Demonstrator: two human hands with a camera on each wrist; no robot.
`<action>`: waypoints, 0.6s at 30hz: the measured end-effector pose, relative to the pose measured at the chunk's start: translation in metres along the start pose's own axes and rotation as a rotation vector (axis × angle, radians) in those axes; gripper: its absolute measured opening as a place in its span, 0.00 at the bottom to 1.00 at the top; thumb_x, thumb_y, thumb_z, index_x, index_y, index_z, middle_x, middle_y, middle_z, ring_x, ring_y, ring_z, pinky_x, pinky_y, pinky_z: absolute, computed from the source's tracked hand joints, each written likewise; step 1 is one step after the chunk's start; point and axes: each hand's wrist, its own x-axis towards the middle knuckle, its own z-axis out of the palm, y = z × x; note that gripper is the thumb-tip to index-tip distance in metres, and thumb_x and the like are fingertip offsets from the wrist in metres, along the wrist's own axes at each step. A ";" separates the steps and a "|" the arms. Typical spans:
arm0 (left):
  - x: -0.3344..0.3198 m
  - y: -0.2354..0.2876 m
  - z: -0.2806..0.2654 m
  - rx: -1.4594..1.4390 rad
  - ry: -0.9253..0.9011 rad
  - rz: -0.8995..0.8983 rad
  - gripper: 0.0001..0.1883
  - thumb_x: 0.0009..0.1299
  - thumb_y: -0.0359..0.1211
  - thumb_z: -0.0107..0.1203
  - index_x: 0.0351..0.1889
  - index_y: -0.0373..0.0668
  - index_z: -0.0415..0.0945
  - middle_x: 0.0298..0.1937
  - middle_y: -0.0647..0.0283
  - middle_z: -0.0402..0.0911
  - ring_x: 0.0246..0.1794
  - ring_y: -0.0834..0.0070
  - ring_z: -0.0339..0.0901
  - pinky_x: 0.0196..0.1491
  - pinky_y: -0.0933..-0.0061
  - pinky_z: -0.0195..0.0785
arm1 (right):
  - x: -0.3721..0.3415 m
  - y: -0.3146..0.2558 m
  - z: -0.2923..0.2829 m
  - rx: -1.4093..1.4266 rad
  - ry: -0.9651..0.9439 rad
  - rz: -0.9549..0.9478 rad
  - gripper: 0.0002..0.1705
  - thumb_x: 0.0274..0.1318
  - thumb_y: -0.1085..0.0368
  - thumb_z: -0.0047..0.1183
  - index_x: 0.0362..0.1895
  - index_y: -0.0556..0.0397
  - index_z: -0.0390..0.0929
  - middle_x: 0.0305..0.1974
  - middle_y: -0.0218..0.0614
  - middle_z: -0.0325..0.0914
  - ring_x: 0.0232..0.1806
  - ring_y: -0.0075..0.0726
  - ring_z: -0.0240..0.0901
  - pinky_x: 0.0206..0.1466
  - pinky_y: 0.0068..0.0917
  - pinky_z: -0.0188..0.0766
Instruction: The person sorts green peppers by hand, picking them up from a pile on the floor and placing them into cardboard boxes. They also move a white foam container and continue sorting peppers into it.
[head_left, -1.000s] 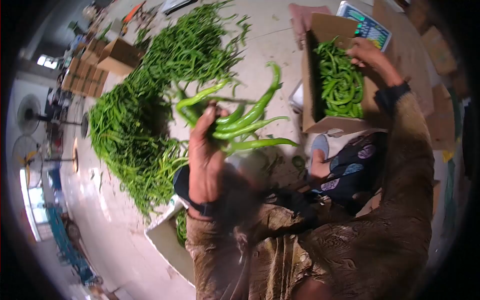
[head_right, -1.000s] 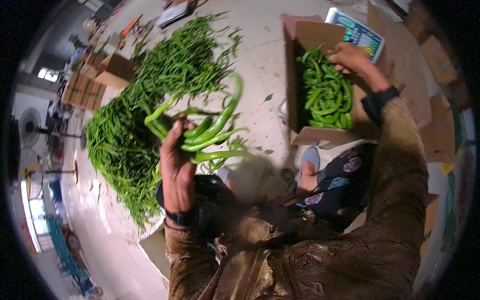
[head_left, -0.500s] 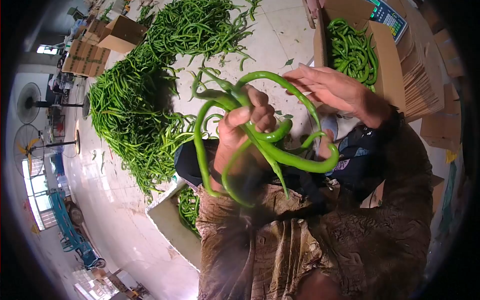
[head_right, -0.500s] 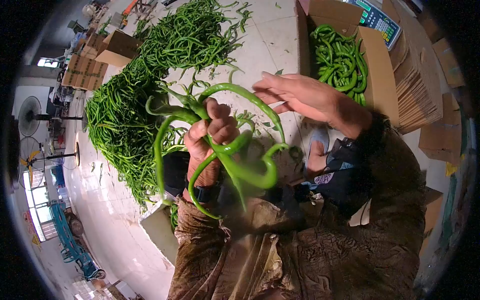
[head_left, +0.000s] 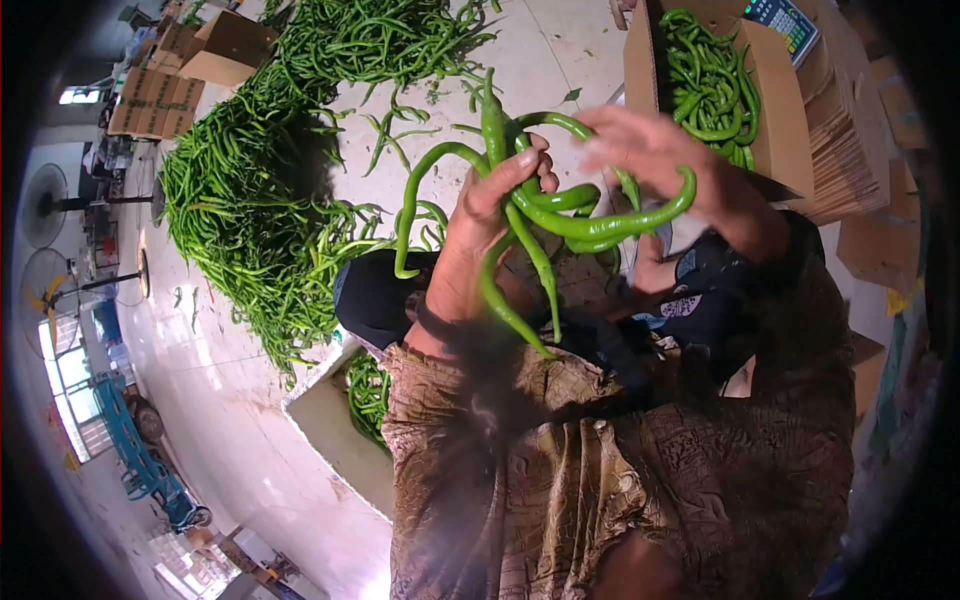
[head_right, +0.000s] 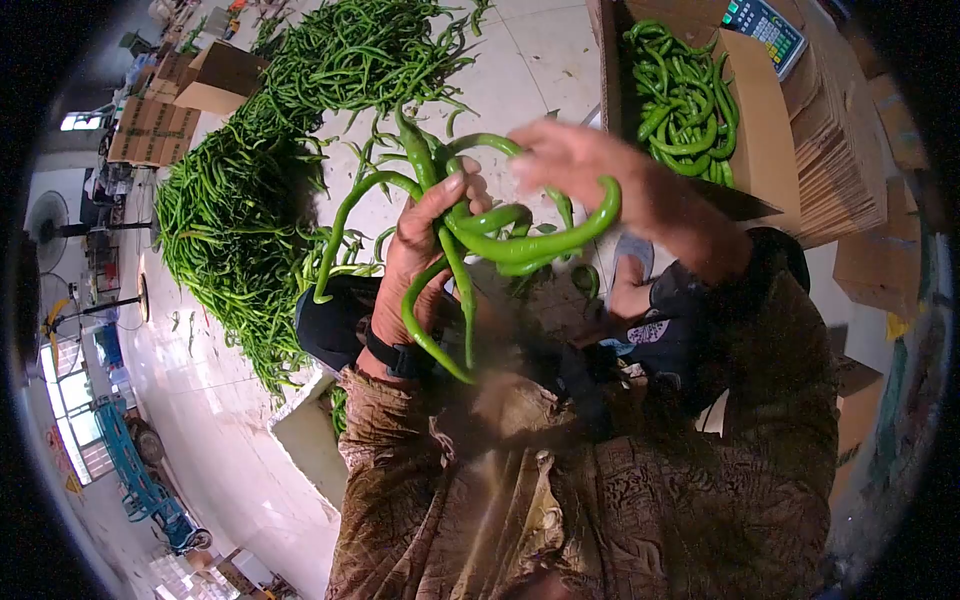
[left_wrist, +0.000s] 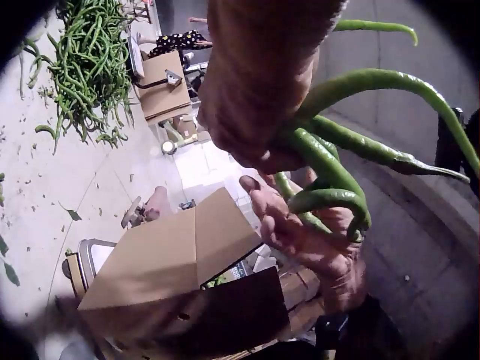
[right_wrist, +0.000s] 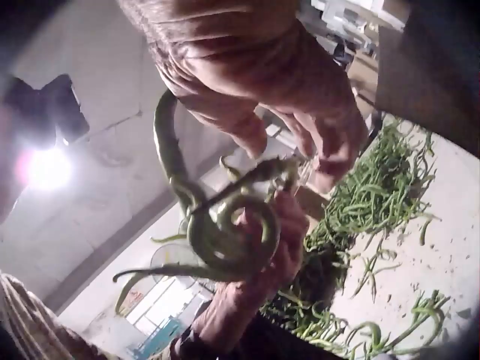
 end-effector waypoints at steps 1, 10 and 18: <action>0.002 0.000 0.000 -0.013 0.007 0.019 0.19 0.64 0.35 0.60 0.48 0.33 0.72 0.30 0.61 0.77 0.31 0.75 0.77 0.33 0.76 0.73 | 0.000 -0.002 -0.010 -0.097 0.154 -0.057 0.28 0.66 0.49 0.46 0.61 0.56 0.67 0.51 0.35 0.74 0.51 0.25 0.69 0.52 0.21 0.64; 0.008 -0.004 0.006 -0.069 0.118 -0.053 0.15 0.65 0.32 0.60 0.47 0.36 0.73 0.34 0.63 0.77 0.33 0.74 0.77 0.39 0.72 0.76 | -0.019 -0.020 0.027 -1.026 0.173 -0.299 0.35 0.40 0.64 0.67 0.56 0.54 0.69 0.44 0.47 0.75 0.48 0.49 0.72 0.52 0.39 0.67; 0.001 0.002 0.001 -0.040 -0.017 -0.059 0.20 0.69 0.35 0.56 0.55 0.35 0.67 0.41 0.56 0.79 0.39 0.69 0.81 0.41 0.70 0.78 | 0.006 0.009 0.041 -0.606 0.222 -0.336 0.25 0.46 0.76 0.52 0.51 0.58 0.63 0.39 0.49 0.72 0.45 0.58 0.72 0.50 0.45 0.67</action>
